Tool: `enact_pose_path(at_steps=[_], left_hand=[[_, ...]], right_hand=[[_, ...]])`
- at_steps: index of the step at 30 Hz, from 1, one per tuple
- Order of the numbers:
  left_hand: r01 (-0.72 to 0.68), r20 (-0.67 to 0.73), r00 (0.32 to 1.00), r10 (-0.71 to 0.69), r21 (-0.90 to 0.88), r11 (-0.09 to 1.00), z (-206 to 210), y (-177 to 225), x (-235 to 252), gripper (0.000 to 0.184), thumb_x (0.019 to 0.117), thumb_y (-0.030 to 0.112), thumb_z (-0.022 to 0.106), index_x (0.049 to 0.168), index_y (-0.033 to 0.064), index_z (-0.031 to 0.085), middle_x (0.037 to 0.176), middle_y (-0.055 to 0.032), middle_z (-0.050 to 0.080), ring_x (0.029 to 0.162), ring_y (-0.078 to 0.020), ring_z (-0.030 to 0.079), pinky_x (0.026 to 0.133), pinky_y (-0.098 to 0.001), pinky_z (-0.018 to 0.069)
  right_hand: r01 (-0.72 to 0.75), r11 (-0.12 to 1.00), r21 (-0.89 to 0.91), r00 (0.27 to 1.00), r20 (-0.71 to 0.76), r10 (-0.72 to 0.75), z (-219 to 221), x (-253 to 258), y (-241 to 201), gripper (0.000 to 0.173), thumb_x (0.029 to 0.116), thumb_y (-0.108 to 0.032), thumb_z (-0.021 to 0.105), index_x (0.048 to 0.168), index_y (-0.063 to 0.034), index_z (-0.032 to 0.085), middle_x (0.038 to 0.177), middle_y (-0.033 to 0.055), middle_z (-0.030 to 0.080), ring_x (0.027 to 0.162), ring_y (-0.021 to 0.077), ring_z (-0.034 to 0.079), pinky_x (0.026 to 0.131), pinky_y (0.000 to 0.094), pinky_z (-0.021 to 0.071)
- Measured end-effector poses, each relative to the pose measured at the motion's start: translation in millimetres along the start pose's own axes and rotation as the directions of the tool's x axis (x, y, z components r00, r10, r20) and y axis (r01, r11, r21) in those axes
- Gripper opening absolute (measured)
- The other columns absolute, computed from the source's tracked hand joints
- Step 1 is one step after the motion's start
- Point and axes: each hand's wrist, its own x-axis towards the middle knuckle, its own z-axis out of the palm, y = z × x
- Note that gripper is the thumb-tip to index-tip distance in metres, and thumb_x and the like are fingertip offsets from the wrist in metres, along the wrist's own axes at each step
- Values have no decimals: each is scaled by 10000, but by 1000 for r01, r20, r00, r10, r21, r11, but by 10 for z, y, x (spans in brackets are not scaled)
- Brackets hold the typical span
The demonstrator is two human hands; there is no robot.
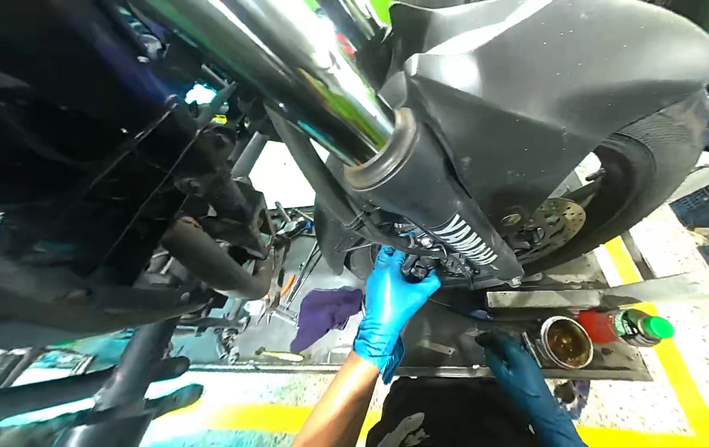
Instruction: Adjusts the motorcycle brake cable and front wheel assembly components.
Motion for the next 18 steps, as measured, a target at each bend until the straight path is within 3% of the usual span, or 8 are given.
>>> enact_pose_path(at_steps=[3,6,9,11,13,15,17,18], left_hand=[[-2,67,998,-10,174,985,-124,38,65,487,711,509,827,1024,141,769,989,-103,724,912,-284,704,753,-561,567],[-46,49,998,32,308,950,-189,28,32,532,699,531,799,1023,111,751,971,-123,721,918,-322,703,767,-569,561],[-172,-36,978,206,423,890,-331,-133,-147,580,711,520,733,1110,99,755,1099,-137,724,1031,-352,696,870,-575,554],[-164,6,984,179,439,884,-506,-104,-242,570,715,536,719,1089,109,769,1113,-136,720,1040,-367,685,864,-588,546],[-57,191,982,-15,367,929,-672,117,-295,569,723,571,761,1082,129,767,1099,-113,722,995,-327,694,819,-581,565],[111,397,899,-184,199,974,-731,364,-315,578,755,582,768,1133,146,736,1069,-62,721,939,-232,699,797,-522,584],[294,516,827,-224,-58,954,-681,495,-339,485,799,509,754,1119,147,710,1005,-4,711,898,-130,681,801,-414,579],[368,535,815,-222,-183,912,-616,496,-357,444,820,479,755,1116,152,706,994,18,714,889,-93,683,805,-367,587]], right_hand=[[-40,997,63,999,39,37,-17,94,-86,309,1006,-203,542,1238,-81,705,1189,86,727,1091,201,697,990,435,551],[-27,990,140,996,89,14,-16,241,-199,360,1009,-222,544,1317,-74,657,1225,84,714,1088,186,698,984,419,562],[194,952,237,974,66,-215,39,425,-352,453,1008,-184,570,1440,-48,561,1379,104,639,1206,174,649,1041,376,538],[312,893,324,929,93,-359,95,546,-529,586,1003,-226,575,1524,1,430,1471,153,555,1239,184,626,1042,356,536],[332,823,460,903,98,-419,132,594,-735,657,976,-198,619,1519,84,380,1431,203,565,1231,183,622,1045,330,524],[279,737,615,905,88,-416,48,488,-919,486,974,-101,613,1397,103,488,1284,106,661,1171,67,632,1049,256,516],[191,652,733,913,111,-392,-116,342,-938,311,987,-85,570,1289,-6,572,1125,-47,709,1051,-19,652,974,218,547],[160,605,780,902,132,-410,-191,315,-877,291,987,-145,614,1274,-99,614,1117,-95,723,1045,-18,660,962,233,556]])
